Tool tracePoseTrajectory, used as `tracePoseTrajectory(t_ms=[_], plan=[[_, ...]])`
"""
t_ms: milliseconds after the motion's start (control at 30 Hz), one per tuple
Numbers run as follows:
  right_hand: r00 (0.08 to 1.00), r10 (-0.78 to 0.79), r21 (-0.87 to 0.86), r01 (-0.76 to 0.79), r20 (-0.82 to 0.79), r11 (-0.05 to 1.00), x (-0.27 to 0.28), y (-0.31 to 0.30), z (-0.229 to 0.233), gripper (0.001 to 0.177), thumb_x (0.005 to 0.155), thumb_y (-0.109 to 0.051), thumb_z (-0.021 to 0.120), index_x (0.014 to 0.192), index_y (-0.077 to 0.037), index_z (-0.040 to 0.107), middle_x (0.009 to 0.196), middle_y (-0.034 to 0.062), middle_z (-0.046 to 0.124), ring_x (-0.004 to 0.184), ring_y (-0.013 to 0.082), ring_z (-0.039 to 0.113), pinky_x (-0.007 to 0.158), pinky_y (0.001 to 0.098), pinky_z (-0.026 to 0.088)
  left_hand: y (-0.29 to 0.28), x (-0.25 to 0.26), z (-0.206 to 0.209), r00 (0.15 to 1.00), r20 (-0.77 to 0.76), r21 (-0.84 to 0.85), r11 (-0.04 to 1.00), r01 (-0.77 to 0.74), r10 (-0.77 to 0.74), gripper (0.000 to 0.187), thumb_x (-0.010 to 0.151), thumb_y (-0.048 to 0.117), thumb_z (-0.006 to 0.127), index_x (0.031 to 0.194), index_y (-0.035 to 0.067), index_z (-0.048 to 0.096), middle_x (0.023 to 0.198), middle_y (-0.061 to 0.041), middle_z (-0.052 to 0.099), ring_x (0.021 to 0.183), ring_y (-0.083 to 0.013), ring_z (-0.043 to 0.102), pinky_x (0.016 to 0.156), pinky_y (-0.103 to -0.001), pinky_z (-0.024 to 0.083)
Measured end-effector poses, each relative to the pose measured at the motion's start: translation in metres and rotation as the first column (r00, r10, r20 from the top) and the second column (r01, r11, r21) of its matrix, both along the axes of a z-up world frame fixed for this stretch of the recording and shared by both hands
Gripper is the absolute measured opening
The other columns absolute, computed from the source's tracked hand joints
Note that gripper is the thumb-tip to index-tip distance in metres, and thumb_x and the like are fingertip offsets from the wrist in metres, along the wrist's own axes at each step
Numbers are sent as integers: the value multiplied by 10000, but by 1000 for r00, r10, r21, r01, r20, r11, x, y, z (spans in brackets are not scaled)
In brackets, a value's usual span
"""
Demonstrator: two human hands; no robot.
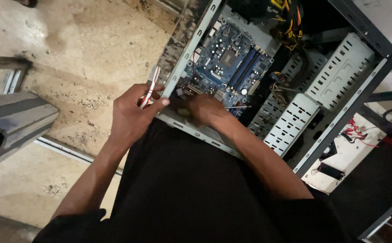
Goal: The person removes a CPU fan from a computer case using a screwdriver. They then use the screwdriver to unscrew and remove the motherboard from the case, detaching it from the chassis.
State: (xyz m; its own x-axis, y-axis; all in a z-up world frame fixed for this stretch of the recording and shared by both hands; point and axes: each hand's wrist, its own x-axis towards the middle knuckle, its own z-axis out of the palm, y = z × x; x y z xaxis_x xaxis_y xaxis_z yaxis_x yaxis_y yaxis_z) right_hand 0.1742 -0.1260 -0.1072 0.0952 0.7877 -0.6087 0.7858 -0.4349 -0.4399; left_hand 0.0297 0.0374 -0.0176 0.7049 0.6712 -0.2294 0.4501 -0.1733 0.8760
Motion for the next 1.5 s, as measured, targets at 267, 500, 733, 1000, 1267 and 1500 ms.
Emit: tracePoseTrajectory(t_ms=[267,500,733,1000,1267,1500], plan=[[963,-80,307,-3,257,952,-19,-38,-47,240,876,-266,649,764,-97,778,638,155,720,624,361,760,517,434,582,0,1,0,997,-65,-38,998,-48,46,318,835,223,955,1116,164,818,870,-35,778,687,-172,727,612,-290,623],[852,-53,490,-248,521,836,-14,-33,-57,203,846,-303,636,699,-200,730,581,44,688,580,251,693,487,384,475,0,-1,-6,999,-25,11,1000,-19,19,338,816,210,977,1109,149,823,856,-58,773,666,-191,694,610,-306,603],[562,-93,357,-382,822,853,-29,-33,-33,367,1020,-227,543,689,-155,685,575,9,595,632,217,648,620,343,422,-2,-2,-3,999,-34,14,1000,-23,23,328,826,222,975,1103,139,820,840,-37,764,650,-154,674,601,-285,597],[974,-171,403,98,148,910,-14,-15,-22,410,913,-398,562,661,-148,768,549,102,684,563,352,716,459,455,505,1,1,-2,990,-144,32,999,9,-5,327,836,265,943,1130,195,818,883,13,780,691,-148,691,667,-269,610],[955,-56,535,-114,291,837,-9,-25,-27,257,861,-281,613,660,-149,705,507,82,638,499,325,662,438,416,479,1,-5,-7,992,-126,-5,1000,12,-13,352,838,245,958,1147,165,809,891,-23,775,670,-157,668,654,-307,590],[980,-109,423,30,164,906,-9,-8,32,356,970,-341,542,860,-67,741,554,129,683,561,368,729,473,493,528,1,-4,-3,993,-117,-26,1000,-2,-1,343,844,240,952,1147,172,808,901,-31,777,672,-156,657,666,-323,589]])
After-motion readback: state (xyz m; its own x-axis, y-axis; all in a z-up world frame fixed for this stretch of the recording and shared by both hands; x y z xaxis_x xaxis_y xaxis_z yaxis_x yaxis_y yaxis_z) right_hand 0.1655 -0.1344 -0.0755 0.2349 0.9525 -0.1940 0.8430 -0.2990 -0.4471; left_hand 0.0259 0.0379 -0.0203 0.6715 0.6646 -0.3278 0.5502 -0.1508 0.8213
